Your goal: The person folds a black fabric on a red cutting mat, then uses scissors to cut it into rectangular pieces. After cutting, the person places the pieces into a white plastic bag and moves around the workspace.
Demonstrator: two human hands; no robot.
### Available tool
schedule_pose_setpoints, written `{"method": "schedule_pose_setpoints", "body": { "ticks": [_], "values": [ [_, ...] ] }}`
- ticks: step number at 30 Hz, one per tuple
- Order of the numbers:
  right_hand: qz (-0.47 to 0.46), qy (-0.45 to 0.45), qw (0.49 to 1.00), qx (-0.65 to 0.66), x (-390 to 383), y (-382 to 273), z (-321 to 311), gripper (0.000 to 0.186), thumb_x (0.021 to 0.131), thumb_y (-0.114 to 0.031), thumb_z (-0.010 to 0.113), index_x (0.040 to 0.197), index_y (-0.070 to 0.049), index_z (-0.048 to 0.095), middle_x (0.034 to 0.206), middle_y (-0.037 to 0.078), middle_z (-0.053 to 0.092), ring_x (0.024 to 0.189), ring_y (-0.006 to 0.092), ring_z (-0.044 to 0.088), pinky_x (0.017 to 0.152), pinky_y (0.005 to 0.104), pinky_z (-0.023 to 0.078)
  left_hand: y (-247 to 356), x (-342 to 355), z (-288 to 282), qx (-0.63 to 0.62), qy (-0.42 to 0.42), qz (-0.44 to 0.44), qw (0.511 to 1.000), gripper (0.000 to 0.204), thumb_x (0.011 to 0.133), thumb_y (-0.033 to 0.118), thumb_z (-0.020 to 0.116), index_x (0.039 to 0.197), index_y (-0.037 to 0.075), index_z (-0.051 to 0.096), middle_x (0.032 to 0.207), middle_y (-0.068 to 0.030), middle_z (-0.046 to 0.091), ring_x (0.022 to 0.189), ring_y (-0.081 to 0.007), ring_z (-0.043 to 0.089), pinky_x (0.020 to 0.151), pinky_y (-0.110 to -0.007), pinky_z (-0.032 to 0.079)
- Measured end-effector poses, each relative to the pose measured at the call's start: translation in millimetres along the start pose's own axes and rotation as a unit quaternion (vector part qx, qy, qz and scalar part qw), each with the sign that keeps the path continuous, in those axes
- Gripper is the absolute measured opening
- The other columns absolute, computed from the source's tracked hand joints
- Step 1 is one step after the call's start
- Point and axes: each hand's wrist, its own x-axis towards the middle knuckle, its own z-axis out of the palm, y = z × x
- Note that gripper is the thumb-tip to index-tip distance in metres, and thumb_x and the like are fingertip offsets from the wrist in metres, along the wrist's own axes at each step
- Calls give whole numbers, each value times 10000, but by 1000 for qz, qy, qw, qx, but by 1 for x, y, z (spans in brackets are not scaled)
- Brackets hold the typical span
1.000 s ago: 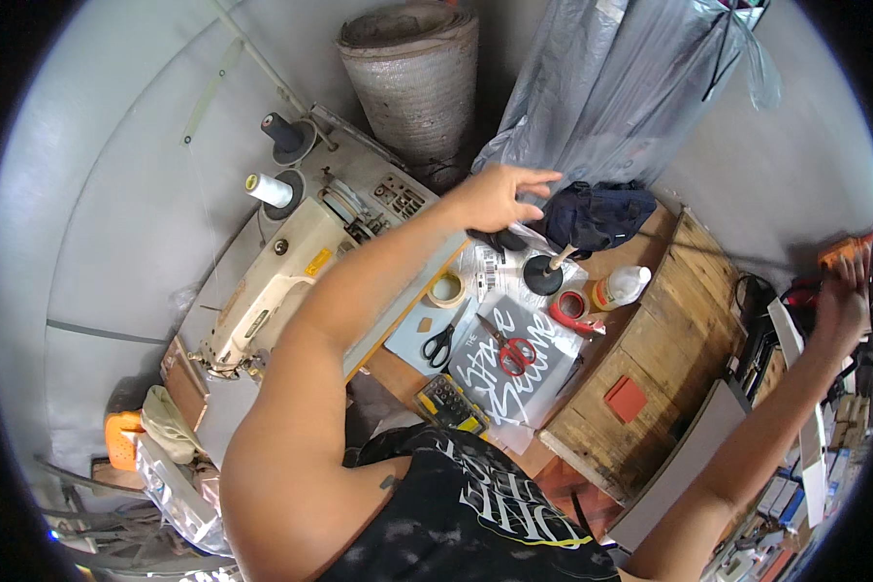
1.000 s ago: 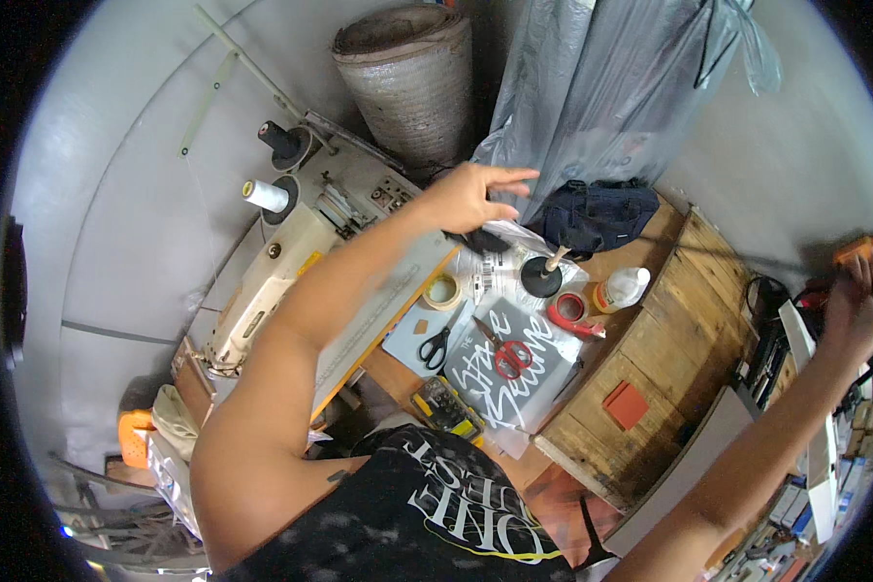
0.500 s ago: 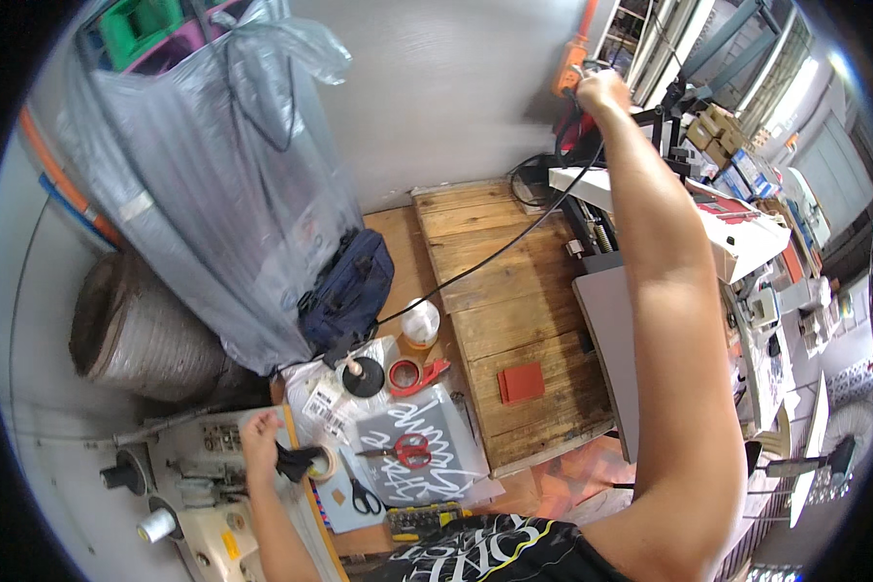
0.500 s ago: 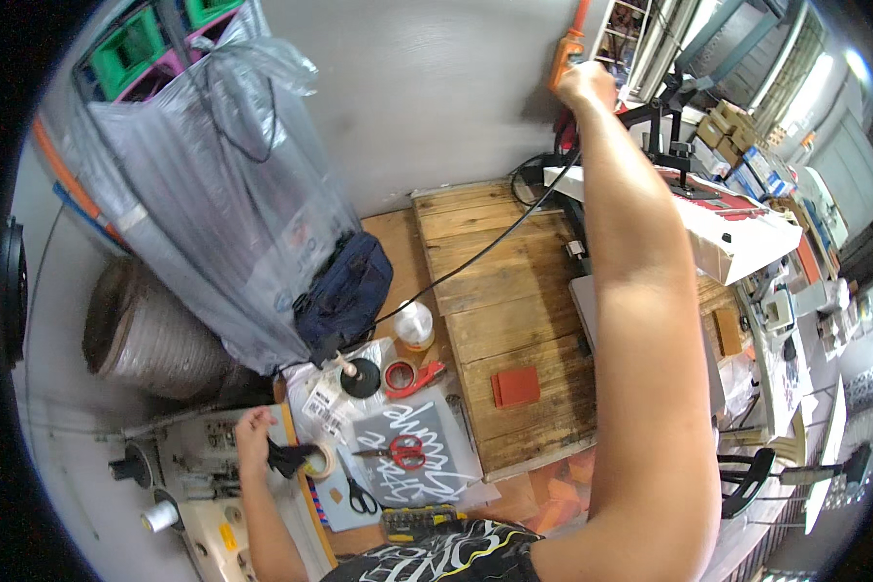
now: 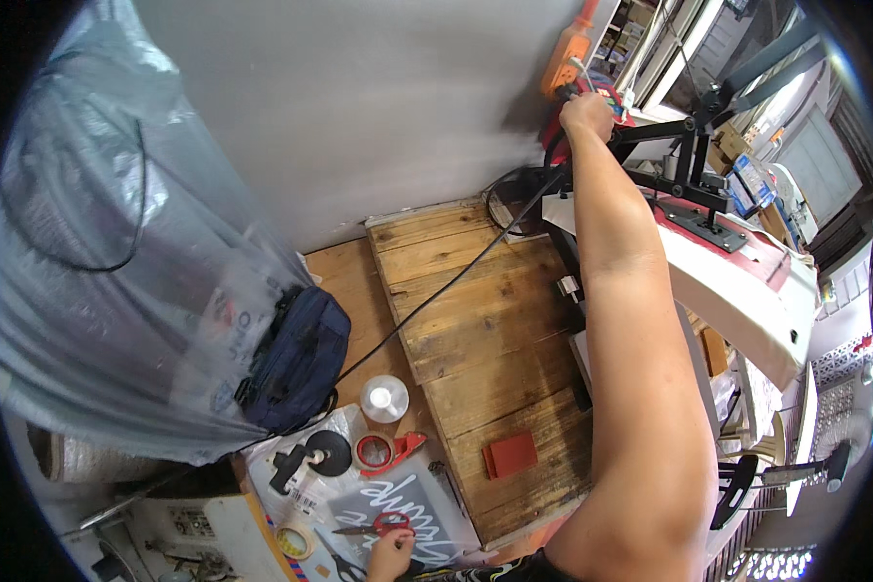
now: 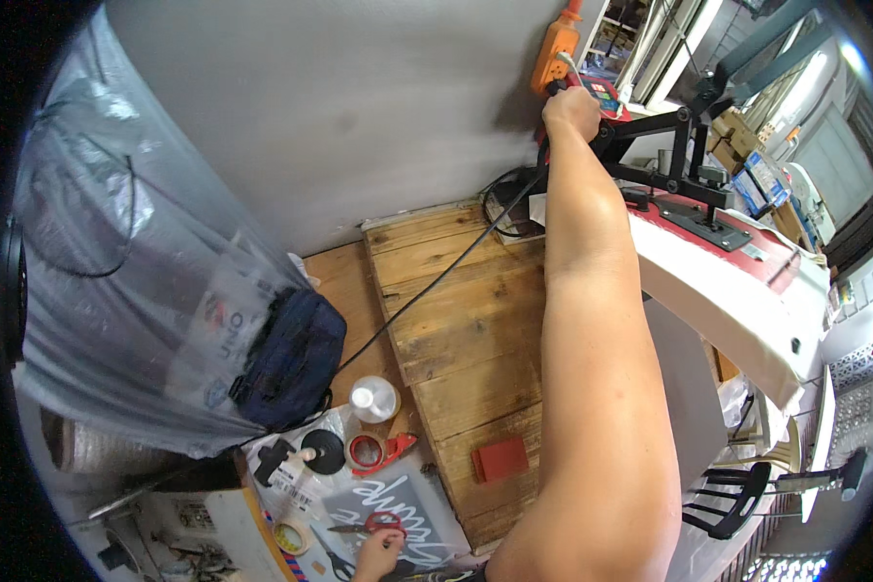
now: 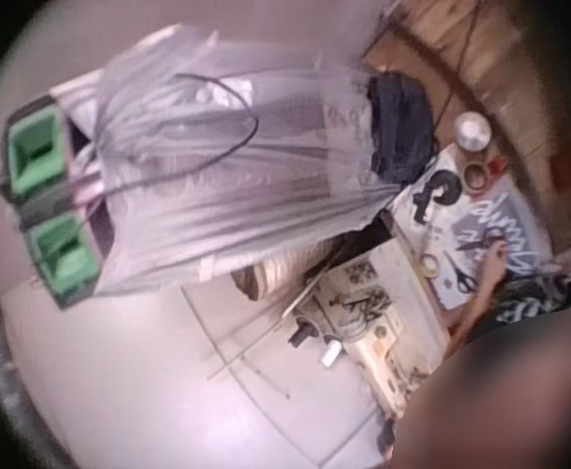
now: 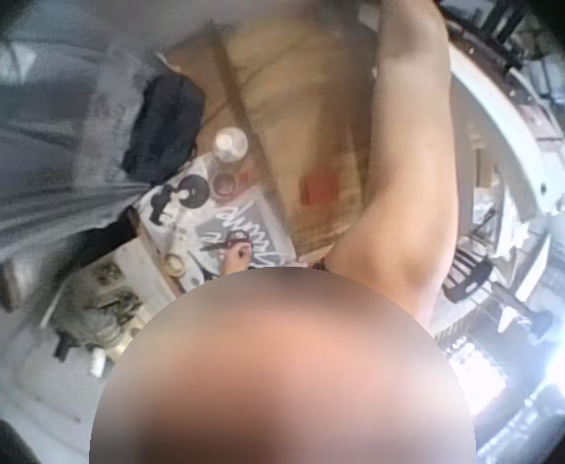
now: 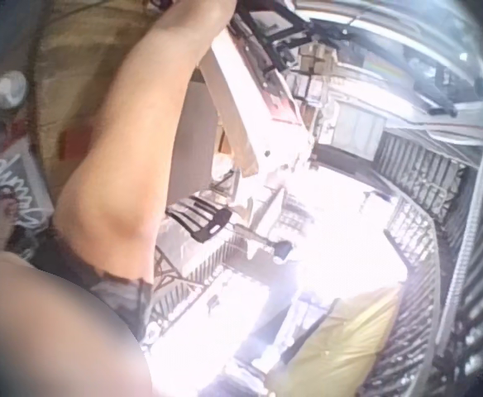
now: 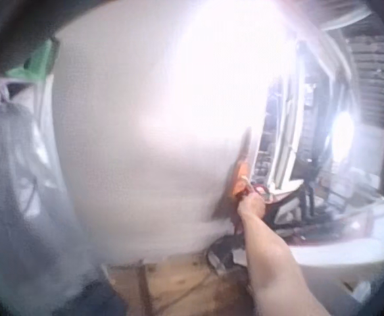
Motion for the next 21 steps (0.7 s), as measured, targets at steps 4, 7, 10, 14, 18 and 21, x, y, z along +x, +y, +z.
{"method": "schedule_pose_setpoints", "body": {
  "ticks": [4,7,10,14,18,21],
  "values": [
    [-13,33,999,-35,20,5,22,300,954,-240,585,1135,-66,750,1194,197,713,1137,356,685,944,457,558,-4,3,18,36,1,32,999,215,948,150,619,1109,36,706,980,-206,728,906,-336,700,816,-404,543],
    [-21,38,998,-40,27,6,26,303,964,-240,574,1160,-84,745,1206,195,708,1144,352,683,945,456,559,-6,8,19,59,-18,47,997,215,934,137,623,1106,36,704,971,-212,722,899,-367,696,798,-399,543],
    [-18,34,999,-33,30,3,25,304,973,-250,568,1180,-108,741,1230,191,700,1151,349,681,952,454,557,1,13,14,50,-18,54,997,222,926,137,629,1108,31,701,954,-216,720,884,-376,696,783,-402,542],
    [-12,37,999,-31,33,-2,21,308,964,-255,596,1188,-93,733,1256,193,688,1159,349,677,960,447,552,15,14,5,31,-19,21,999,231,927,147,638,1115,25,695,920,-217,721,846,-367,701,761,-413,542],
    [-39,38,998,-40,33,-2,18,334,932,-257,634,1173,-47,730,1225,203,700,1157,349,678,957,439,553,16,13,4,23,-26,13,999,256,930,182,671,1130,24,689,904,-220,722,825,-374,700,749,-414,544],
    [-65,49,996,-43,35,0,21,334,914,-266,655,1155,-52,739,1210,204,706,1151,350,681,956,432,554,8,12,9,36,-24,14,999,282,928,208,697,1139,22,685,926,-228,721,844,-368,704,759,-415,546]
  ]
}}
